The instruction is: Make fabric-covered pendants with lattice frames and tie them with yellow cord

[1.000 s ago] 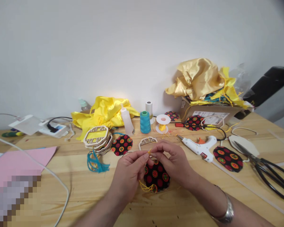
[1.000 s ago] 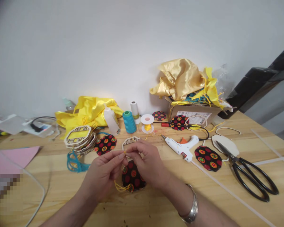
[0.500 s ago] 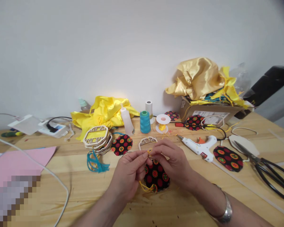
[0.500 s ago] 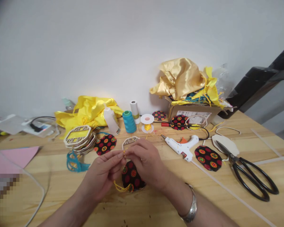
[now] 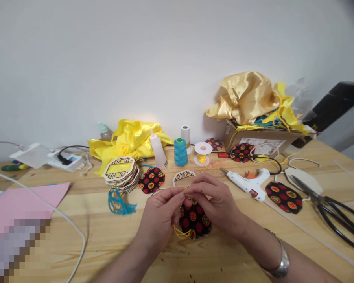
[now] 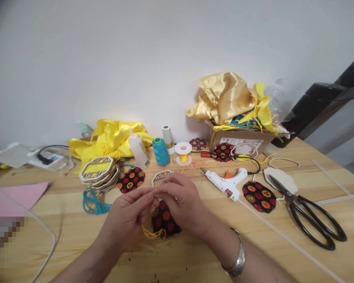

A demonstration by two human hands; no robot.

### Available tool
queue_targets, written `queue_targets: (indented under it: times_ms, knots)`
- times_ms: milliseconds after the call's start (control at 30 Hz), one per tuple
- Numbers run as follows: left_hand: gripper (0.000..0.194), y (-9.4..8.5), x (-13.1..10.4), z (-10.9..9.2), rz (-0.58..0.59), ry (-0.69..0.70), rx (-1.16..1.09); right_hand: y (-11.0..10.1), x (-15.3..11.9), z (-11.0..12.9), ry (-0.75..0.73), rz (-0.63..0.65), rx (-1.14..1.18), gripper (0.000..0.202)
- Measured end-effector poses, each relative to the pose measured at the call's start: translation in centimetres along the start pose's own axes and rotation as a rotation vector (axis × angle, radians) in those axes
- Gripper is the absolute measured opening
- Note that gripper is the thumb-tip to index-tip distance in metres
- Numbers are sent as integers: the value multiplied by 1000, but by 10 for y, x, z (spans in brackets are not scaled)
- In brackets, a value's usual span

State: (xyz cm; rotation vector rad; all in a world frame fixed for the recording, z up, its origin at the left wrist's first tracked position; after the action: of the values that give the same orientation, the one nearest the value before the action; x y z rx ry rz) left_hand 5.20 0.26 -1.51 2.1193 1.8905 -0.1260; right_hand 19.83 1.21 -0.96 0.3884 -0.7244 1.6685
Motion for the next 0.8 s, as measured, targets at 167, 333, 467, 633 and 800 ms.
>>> queue_targets:
  times_ms: [167, 333, 467, 633, 800]
  knots:
    - [19, 0, -2, -2, -17, 8, 51, 0, 2, 1, 141, -33, 103, 20]
    - [19, 0, -4, -5, -15, 20, 132, 2, 5, -3, 435, -73, 370, 24]
    - [18, -1, -3, -4, -7, 21, 146, 3, 5, -6, 609, -80, 598, 16]
    - [16, -1, -1, -2, 31, 17, 62, 2, 5, -4, 513, -115, 470, 10]
    - [16, 0, 0, -3, 30, 1, 16, 0, 6, 2, 271, -103, 248, 15]
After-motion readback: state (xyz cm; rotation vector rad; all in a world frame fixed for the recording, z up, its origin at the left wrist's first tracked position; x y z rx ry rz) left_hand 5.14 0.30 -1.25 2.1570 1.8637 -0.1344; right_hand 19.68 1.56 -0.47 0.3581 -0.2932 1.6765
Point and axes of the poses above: each hand's wrist, its own x-axis towards the middle knuckle, its own y-axis out of the palm, z = x × y, the point moved 1 cm from there along x, towards the middle knuckle, and after that the axes turned 11 degrees about x, right-handed, at the moved point
